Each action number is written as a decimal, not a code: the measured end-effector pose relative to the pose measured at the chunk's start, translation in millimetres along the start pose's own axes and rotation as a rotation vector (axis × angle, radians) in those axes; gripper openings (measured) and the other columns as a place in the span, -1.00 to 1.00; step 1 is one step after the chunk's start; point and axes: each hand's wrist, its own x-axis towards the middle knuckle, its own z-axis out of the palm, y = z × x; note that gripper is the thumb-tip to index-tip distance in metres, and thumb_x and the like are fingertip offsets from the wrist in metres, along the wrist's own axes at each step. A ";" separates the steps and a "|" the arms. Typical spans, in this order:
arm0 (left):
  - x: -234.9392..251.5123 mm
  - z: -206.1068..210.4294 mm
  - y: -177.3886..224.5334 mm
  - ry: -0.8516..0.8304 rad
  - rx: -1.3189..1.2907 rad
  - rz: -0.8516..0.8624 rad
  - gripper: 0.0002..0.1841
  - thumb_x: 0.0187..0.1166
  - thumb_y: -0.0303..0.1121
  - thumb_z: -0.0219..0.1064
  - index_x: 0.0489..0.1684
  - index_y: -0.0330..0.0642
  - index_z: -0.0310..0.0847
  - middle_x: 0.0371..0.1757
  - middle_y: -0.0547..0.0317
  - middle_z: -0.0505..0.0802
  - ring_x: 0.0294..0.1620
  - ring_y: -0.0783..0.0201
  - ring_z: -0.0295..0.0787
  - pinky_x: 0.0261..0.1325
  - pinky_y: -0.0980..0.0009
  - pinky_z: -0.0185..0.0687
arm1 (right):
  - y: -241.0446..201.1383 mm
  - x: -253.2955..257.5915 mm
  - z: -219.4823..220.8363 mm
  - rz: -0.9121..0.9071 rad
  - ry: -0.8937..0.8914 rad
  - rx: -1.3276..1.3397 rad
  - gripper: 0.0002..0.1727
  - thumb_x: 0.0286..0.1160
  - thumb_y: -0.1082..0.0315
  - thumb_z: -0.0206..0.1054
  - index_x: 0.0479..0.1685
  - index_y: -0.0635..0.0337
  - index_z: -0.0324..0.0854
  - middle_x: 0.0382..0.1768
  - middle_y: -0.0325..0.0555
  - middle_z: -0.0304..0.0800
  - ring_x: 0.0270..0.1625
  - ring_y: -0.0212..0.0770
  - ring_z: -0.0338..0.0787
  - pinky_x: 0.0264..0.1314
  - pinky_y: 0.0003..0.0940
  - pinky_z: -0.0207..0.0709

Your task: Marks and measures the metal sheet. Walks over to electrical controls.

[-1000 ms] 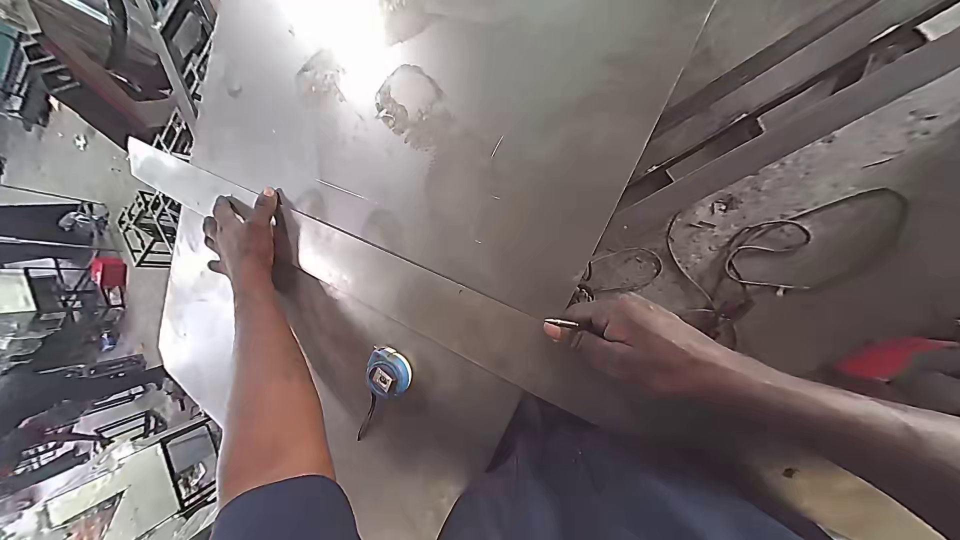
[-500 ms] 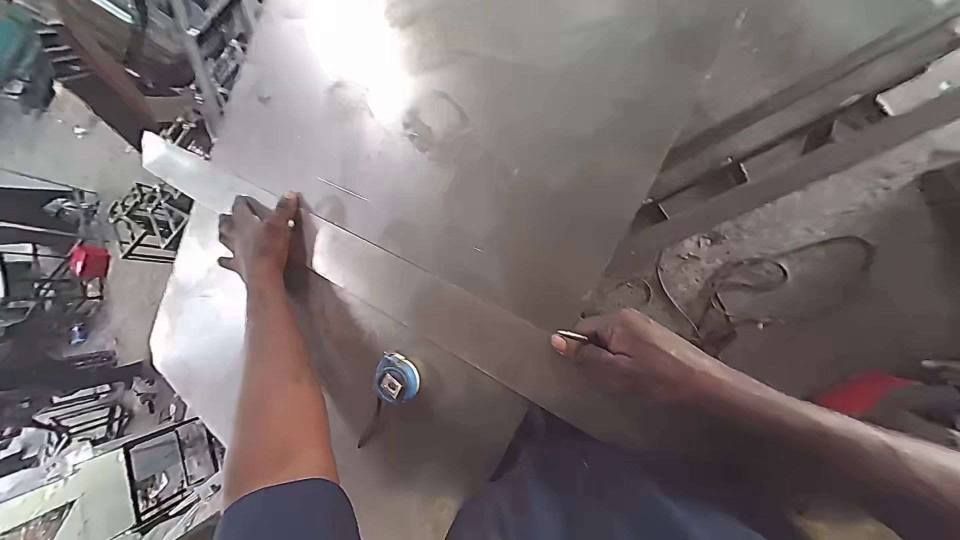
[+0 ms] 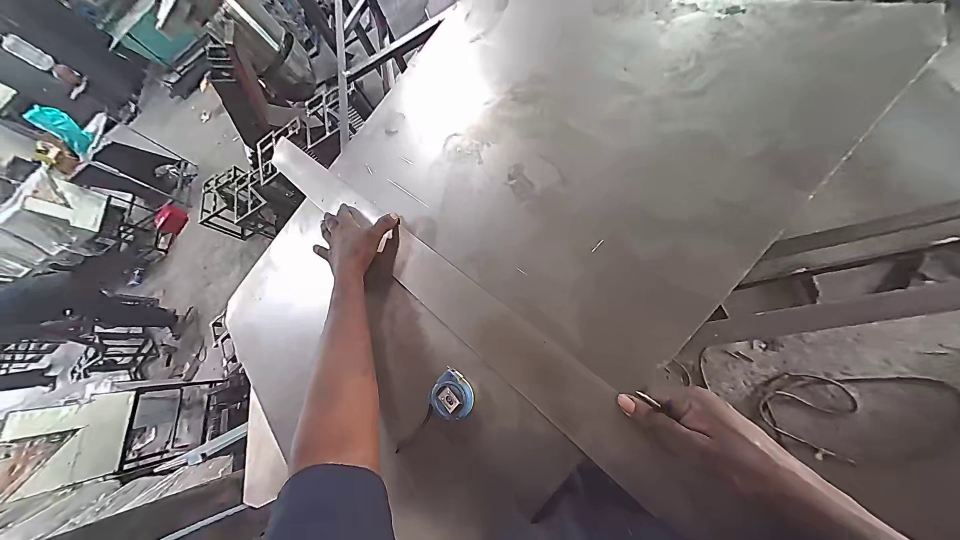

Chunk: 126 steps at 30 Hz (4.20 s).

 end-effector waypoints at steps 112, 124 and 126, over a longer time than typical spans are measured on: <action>26.6 -43.6 32.6 -0.352 0.354 0.127 0.31 -0.28 0.67 0.50 0.53 -0.19 0.51 0.58 -0.37 0.52 0.55 -0.37 0.50 0.29 -0.52 0.46 | -370.2 414.6 77.2 -0.624 0.023 -1.147 -0.74 0.57 0.27 0.23 0.03 0.22 0.69 -0.01 0.12 0.75 0.14 0.12 0.73 0.10 0.20 0.51; 30.7 -40.4 26.6 -0.336 0.352 0.167 0.40 -0.26 0.69 0.48 0.55 -0.37 0.42 0.60 -0.46 0.48 0.61 -0.45 0.41 0.32 -0.56 0.42 | -320.0 336.1 46.1 -0.603 -0.045 -1.161 -0.83 0.44 0.25 0.36 -0.18 0.08 0.82 -0.27 -0.06 0.79 -0.11 -0.01 0.78 -0.09 0.13 0.56; 31.5 -37.4 25.7 -0.335 0.353 0.185 0.36 -0.25 0.69 0.47 0.45 -0.41 0.49 0.55 -0.48 0.52 0.57 -0.45 0.45 0.30 -0.56 0.43 | -318.8 335.3 43.3 -0.621 -0.072 -1.174 -0.81 0.49 0.27 0.34 -0.13 0.13 0.81 -0.19 0.01 0.79 -0.02 0.05 0.78 0.02 0.17 0.56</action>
